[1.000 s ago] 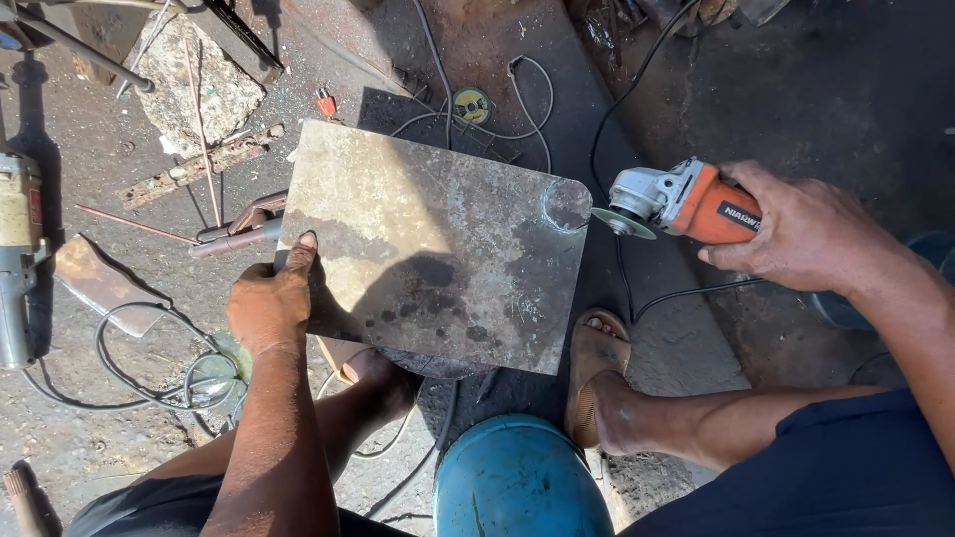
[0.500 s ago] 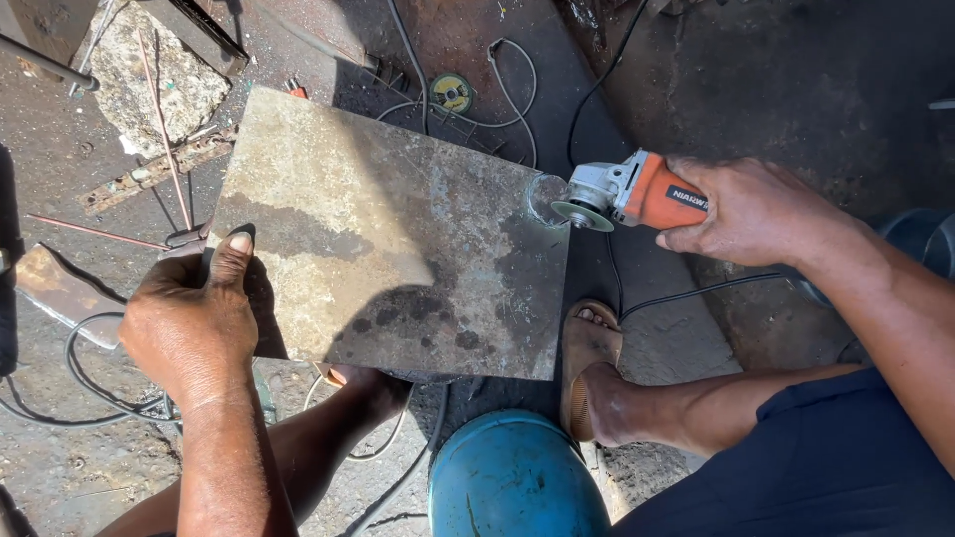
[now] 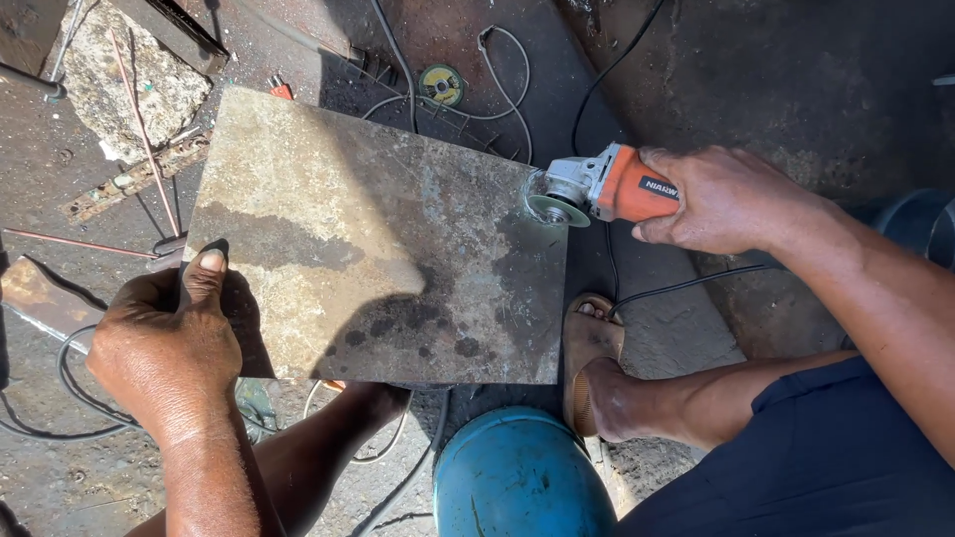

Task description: Using a handheld angle grinder to cut or grind the edge of a metal plate while holding it by hand.

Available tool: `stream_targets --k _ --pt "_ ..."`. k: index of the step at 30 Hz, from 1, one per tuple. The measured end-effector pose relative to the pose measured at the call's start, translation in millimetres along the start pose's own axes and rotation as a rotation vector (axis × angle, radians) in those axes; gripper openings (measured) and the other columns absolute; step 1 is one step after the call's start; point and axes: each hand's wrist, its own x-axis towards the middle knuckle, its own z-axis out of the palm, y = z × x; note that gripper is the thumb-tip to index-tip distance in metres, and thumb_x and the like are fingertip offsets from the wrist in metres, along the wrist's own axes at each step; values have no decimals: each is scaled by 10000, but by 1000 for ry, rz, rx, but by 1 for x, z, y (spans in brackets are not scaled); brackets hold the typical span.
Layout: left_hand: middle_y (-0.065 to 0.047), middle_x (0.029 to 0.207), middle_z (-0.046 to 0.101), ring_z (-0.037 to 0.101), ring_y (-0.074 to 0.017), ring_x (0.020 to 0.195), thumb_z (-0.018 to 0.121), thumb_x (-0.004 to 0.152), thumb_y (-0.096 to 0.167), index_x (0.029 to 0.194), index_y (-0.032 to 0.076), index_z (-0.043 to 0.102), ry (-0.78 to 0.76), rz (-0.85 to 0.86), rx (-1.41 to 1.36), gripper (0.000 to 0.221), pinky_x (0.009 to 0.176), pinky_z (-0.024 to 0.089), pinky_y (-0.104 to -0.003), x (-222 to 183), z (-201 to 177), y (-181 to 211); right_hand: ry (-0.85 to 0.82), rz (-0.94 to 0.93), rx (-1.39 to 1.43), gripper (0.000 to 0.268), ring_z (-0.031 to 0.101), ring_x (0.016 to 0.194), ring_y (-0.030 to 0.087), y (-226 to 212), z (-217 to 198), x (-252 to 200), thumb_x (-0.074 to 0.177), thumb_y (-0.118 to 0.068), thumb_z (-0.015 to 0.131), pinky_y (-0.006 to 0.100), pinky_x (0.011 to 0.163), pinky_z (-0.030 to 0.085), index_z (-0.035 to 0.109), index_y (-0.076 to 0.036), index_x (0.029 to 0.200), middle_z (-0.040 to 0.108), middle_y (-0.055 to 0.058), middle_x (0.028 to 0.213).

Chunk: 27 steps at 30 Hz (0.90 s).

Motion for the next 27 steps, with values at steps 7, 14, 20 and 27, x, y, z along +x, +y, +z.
stream_targets --k 7,14,20,27 --pt "-176 880 778 740 -385 787 877 1124 496 1094 124 860 14 13 5 373 677 510 -476 -1 3 -5 -43 2 -43 1016 496 1371 458 -6 2 6 881 -490 745 687 1145 495 129 -274 1661 309 -30 1655" --pt "-184 854 768 733 -361 747 885 1134 470 1057 98 846 0 -1 -21 382 646 497 -470 -1 3 -5 -40 -10 -48 1036 518 1353 446 -4 5 7 873 -492 752 671 1124 516 119 -274 1664 312 -39 1655" --pt "-172 853 772 729 -317 742 900 1134 434 1057 80 843 7 12 -41 367 646 499 -457 -1 5 -8 -28 -20 -24 1033 516 1343 437 -6 5 6 865 -487 758 659 1114 517 140 -261 1662 331 -29 1646" --pt "-171 841 769 729 -295 739 909 1128 414 1055 69 846 8 29 -54 358 643 496 -443 1 7 -9 -5 -31 -62 1045 495 1366 470 0 10 12 852 -493 777 685 1123 511 154 -262 1659 335 -24 1644"
